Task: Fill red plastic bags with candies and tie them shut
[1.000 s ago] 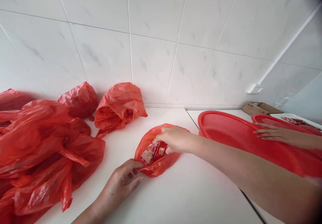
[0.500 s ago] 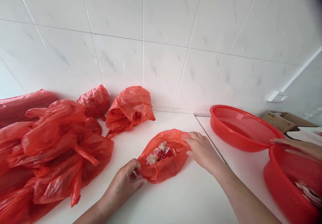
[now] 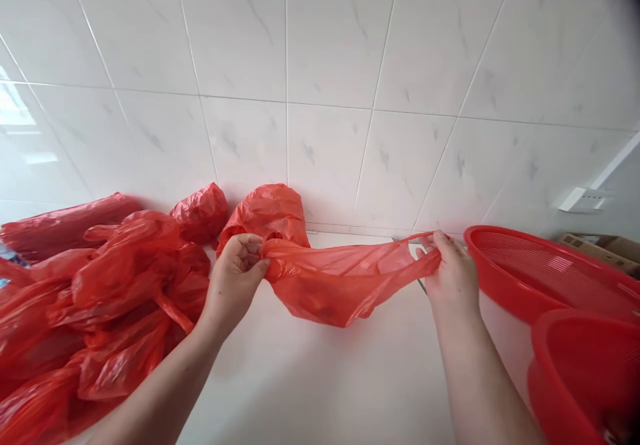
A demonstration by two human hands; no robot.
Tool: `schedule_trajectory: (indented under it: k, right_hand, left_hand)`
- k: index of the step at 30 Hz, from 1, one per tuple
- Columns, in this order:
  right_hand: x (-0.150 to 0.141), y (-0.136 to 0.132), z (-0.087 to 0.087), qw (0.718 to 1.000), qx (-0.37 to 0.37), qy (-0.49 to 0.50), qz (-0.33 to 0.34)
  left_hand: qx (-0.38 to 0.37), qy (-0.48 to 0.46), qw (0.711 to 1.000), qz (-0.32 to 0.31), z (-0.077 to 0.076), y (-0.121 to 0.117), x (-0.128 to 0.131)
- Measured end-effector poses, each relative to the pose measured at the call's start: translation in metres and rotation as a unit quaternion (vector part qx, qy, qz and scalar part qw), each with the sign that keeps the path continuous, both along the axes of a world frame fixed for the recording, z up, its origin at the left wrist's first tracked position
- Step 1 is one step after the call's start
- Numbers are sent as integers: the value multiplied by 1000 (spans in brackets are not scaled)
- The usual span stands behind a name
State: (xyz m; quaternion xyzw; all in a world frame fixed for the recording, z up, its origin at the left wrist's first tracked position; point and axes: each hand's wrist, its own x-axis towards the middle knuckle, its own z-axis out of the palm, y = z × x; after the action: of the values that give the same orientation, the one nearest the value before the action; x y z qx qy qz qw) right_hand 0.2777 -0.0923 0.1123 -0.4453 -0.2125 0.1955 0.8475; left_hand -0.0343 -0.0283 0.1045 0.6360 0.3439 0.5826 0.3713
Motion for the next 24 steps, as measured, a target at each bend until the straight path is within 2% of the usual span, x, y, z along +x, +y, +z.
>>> schedule_trajectory:
  k: [2, 4, 7, 9, 11, 15, 18, 21, 24]
  right_hand:
    - [-2, -2, 4, 999, 33, 37, 5]
    - [-6, -3, 5, 998, 33, 24, 38]
    - [-11, -3, 4, 996, 30, -16, 77]
    - [-15, -5, 5, 994, 44, -29, 98]
    - [-20, -9, 9, 991, 59, -18, 115]
    - [-41, -22, 21, 987, 73, -23, 139]
    - [-62, -35, 27, 975, 46, -104, 189]
    - [-84, -49, 30, 943, -50, -206, 257]
    - [-102, -59, 30, 864, -147, -292, 382]
  left_hand:
    - [13, 14, 1000, 17, 12, -4, 4]
    - [0, 72, 997, 31, 17, -8, 7]
    - [-59, 130, 990, -2, 18, -12, 11]
    - [-91, 88, 991, -44, 21, -14, 12]
    - [-105, -3, 992, -75, 27, -16, 11]
    - [-90, -172, 976, -97, 44, -26, 14]
    - [-47, -160, 979, -116, 54, -40, 23]
    - [-18, -71, 989, -125, 59, -57, 32]
    - [1, -3, 994, -114, 57, -72, 38]
